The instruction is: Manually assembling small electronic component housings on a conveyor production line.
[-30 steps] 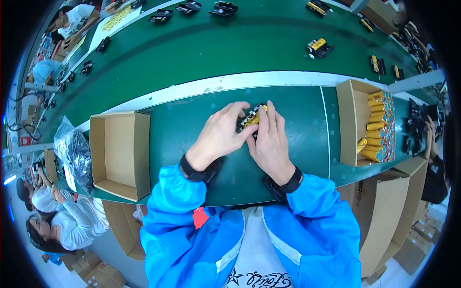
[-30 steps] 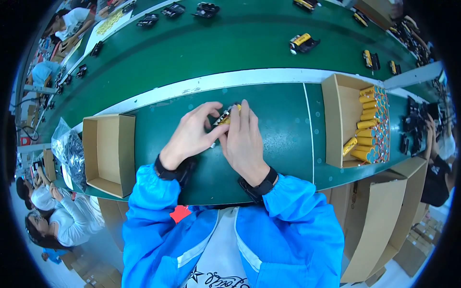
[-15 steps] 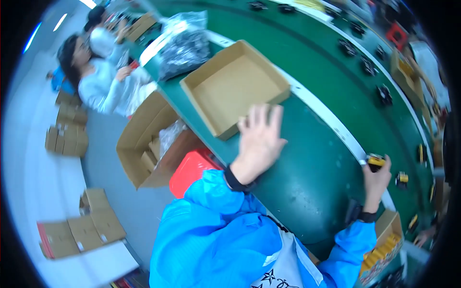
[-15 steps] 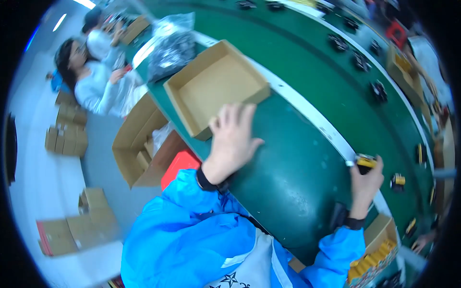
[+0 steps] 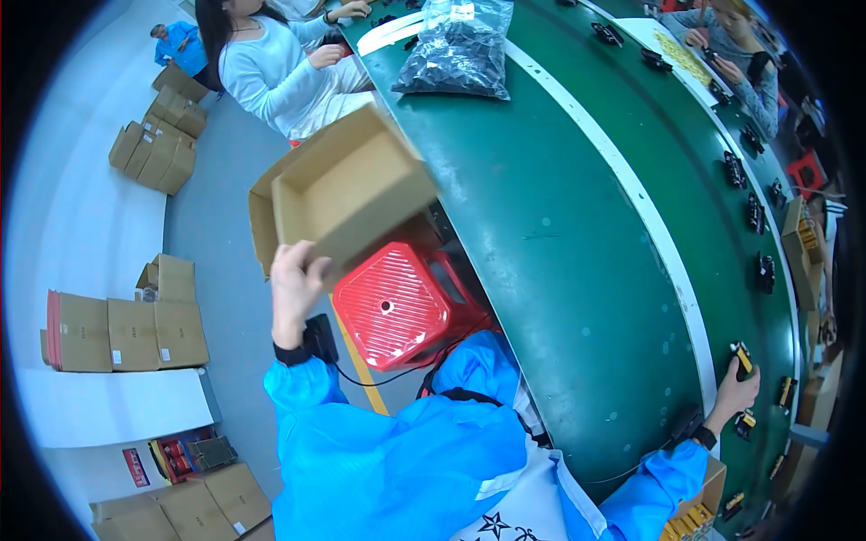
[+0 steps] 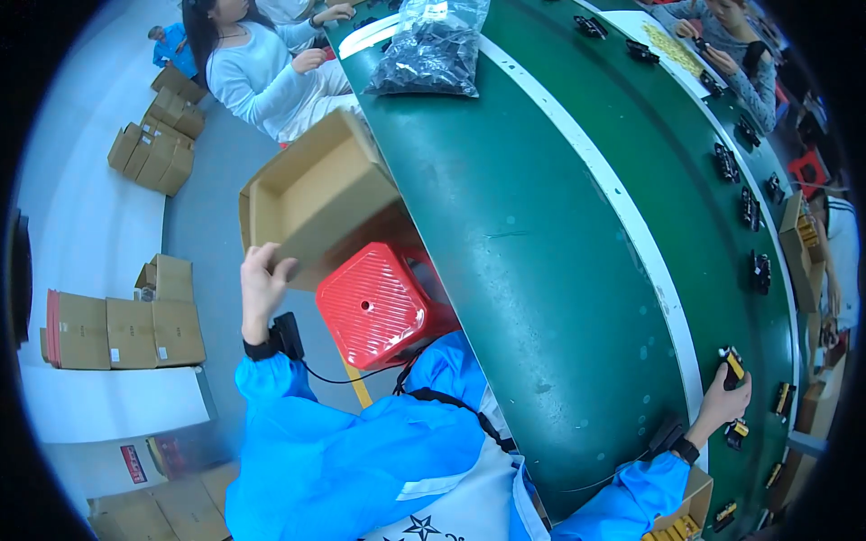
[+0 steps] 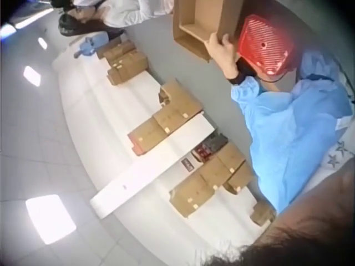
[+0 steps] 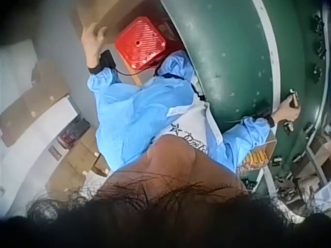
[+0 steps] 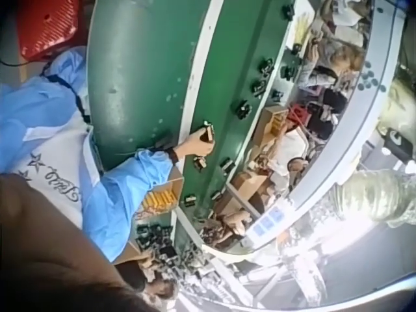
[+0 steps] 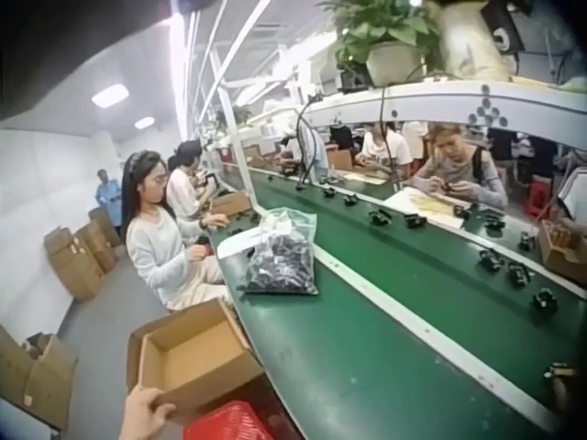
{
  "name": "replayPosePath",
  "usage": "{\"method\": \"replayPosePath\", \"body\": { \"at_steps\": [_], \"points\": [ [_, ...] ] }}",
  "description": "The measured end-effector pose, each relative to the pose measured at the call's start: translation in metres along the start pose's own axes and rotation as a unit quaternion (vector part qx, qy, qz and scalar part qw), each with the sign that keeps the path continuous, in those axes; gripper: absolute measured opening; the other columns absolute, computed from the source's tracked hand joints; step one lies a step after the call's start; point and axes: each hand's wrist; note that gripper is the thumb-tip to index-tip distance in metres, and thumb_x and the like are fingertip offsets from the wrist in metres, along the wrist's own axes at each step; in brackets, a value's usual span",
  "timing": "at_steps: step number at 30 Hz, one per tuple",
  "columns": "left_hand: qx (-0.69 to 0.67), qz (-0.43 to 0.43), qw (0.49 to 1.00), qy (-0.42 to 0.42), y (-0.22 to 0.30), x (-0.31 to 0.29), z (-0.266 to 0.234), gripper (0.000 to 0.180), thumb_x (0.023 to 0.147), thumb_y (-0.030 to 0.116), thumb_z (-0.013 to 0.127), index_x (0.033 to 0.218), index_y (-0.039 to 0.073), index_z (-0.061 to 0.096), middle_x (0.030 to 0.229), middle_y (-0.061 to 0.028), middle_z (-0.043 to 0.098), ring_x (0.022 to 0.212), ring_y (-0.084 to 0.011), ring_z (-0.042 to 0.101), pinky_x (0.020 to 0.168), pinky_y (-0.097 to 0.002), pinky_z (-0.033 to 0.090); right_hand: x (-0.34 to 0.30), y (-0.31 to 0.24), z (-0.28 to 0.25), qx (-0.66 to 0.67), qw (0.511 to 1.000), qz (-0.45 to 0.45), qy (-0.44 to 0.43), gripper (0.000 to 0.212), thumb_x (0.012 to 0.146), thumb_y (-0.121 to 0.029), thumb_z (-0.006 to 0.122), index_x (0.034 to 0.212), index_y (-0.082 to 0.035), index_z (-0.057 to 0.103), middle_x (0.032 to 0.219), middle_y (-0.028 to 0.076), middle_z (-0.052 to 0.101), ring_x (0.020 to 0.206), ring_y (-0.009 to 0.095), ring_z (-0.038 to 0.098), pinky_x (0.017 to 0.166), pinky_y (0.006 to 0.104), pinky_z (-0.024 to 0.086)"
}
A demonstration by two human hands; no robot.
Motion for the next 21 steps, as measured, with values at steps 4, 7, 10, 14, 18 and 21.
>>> {"method": "replayPosePath", "body": {
  "at_steps": [4,7,10,14,18,21],
  "points": [
    [0.223,0.035,0.973,0.056,-0.087,0.04,0.044,0.025,0.082,0.018,0.071,0.103,0.003,0.069,0.107,-0.0183,0.066,0.098,-0.0327,0.062,0.079,-0.0357,0.05,-0.02,-0.007,-0.047,0.104,0.994,-0.004,0.015,0.058,0.088,-0.031,0.073,0.131,0.002,0.055,0.131,0.018,0.059,0.122,0.033,0.054,0.1,0.0432,0.043],
    [0.234,0.087,0.962,0.115,-0.068,0.052,0.088,0.027,0.085,0.024,0.071,0.101,0.002,0.071,0.101,-0.0186,0.068,0.094,-0.0328,0.064,0.076,-0.0355,0.051,-0.057,-0.007,-0.103,0.346,0.937,0.042,-0.019,0.049,0.093,-0.026,0.068,0.131,0.001,0.056,0.13,0.013,0.059,0.12,0.024,0.055,0.101,0.0348,0.041],
    [0.085,0.115,0.99,-0.007,0.016,0.061,0.114,0.029,0.087,0.029,0.071,0.095,0.001,0.071,0.089,-0.0182,0.068,0.083,-0.0325,0.066,0.071,-0.0355,0.051,-0.121,-0.033,-0.169,0.525,0.83,0.133,-0.131,0.04,0.092,-0.014,0.067,0.129,0.001,0.058,0.123,0.008,0.061,0.113,0.015,0.055,0.096,0.0271,0.041],
    [-0.068,0.199,0.956,-0.205,0.159,0.026,0.1,0.031,0.089,0.025,0.071,0.074,-0.002,0.067,0.065,-0.017,0.062,0.058,-0.0261,0.06,0.057,-0.0363,0.046,-0.153,0.002,-0.176,0.503,0.798,0.132,-0.305,0.03,0.089,-0.004,0.064,0.118,-0.002,0.064,0.117,0.008,0.067,0.104,0.012,0.059,0.086,0.0243,0.045],
    [-0.089,0.328,0.908,-0.245,0.228,-0.026,0.108,0.031,0.086,0.016,0.073,0.064,-0.001,0.059,0.061,-0.0156,0.057,0.055,-0.0231,0.054,0.057,-0.0366,0.042,-0.135,0.075,-0.163,0.493,0.804,0.134,-0.303,0.022,0.09,-0.005,0.064,0.112,0.0,0.066,0.1,0.002,0.068,0.083,0.008,0.059,0.077,0.0243,0.049],
    [-0.098,0.464,0.819,-0.322,0.325,-0.095,0.131,0.034,0.083,0.015,0.076,0.061,0.0,0.055,0.059,-0.0142,0.054,0.055,-0.0288,0.05,0.061,-0.0373,0.041,-0.126,0.178,-0.164,0.481,0.832,0.162,-0.225,0.02,0.087,-0.004,0.066,0.106,0.0,0.067,0.097,0.004,0.069,0.084,0.01,0.06,0.076,0.0257,0.049]
  ]
}}
Point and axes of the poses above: each hand's wrist, its own x-axis towards the middle knuckle, its own z-axis out of the palm, y = z × x
